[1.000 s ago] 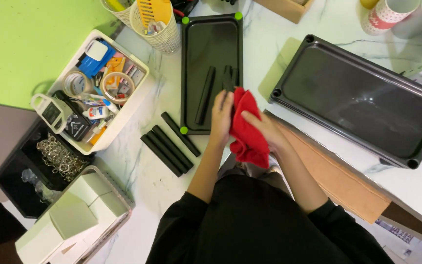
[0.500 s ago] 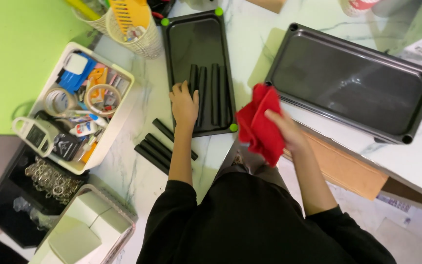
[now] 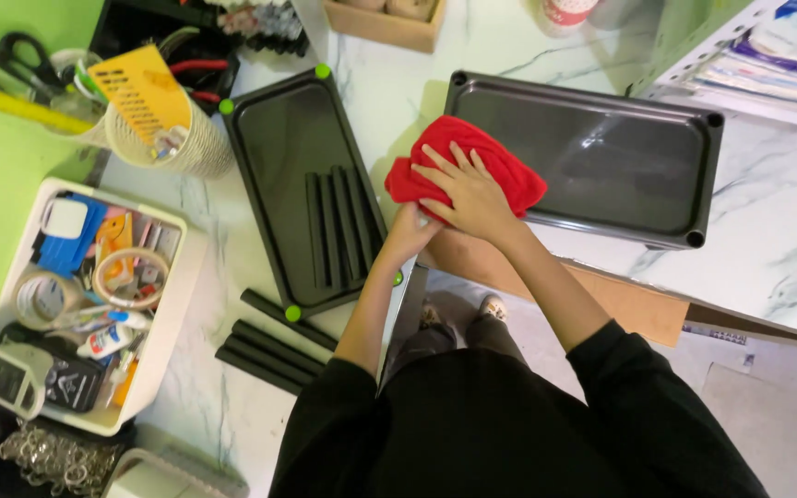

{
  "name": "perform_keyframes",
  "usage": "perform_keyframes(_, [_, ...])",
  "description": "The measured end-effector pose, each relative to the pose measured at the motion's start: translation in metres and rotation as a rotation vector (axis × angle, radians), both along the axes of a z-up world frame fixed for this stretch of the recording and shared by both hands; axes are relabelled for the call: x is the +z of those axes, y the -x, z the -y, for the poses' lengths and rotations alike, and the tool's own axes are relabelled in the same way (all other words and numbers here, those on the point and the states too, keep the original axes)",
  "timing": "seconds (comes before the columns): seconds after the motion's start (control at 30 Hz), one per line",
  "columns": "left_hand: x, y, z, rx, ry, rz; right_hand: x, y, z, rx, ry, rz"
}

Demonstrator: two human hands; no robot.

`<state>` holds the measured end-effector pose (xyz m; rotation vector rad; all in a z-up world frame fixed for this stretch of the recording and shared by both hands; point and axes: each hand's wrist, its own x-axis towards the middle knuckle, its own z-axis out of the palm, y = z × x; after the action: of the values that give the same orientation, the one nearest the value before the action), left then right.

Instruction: Cleaning plastic shelving units using a spray bottle and cloth.

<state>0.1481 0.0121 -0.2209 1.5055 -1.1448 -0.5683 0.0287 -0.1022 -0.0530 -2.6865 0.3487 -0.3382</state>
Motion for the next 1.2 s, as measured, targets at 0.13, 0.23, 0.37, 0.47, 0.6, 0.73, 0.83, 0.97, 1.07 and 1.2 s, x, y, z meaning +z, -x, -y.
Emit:
perform_keyframes(0.13, [0.082,0.013,-0.006,-0.02,-0.005,-0.261,-0.005,-0.03,0.039,-0.034,0.056,0.03])
perform_keyframes(0.23, [0.121,0.022,-0.002,0.157,-0.108,-0.19,-0.008,-0.059,0.073,-0.125,0.039,0.04])
perform_keyframes(0.37, [0.141,0.023,0.007,0.252,-0.254,0.043,-0.027,-0.085,0.111,-0.294,0.12,0.181])
perform_keyframes(0.47, [0.126,0.022,0.023,0.257,-0.312,0.178,-0.031,-0.082,0.11,-0.375,0.132,0.196])
perform_keyframes(0.6, [0.121,0.02,0.071,0.319,-0.308,0.46,-0.008,-0.047,0.098,-0.235,0.082,0.262])
perform_keyframes(0.73, [0.139,0.016,0.096,0.253,-0.485,0.584,-0.008,0.028,0.12,-0.214,0.108,0.153])
perform_keyframes(0.83, [0.145,0.015,0.095,0.308,-0.342,0.524,-0.008,0.099,0.14,-0.365,0.155,0.075])
perform_keyframes(0.97, [0.138,0.013,0.092,0.295,-0.3,0.445,-0.038,0.169,0.154,-0.682,0.228,0.036])
perform_keyframes(1.07, [0.134,0.011,0.093,0.293,-0.252,0.299,-0.063,0.159,0.151,-0.834,0.309,-0.011])
perform_keyframes(1.2, [0.141,0.009,0.089,0.289,-0.218,0.099,-0.058,0.076,0.11,-0.792,0.343,-0.051])
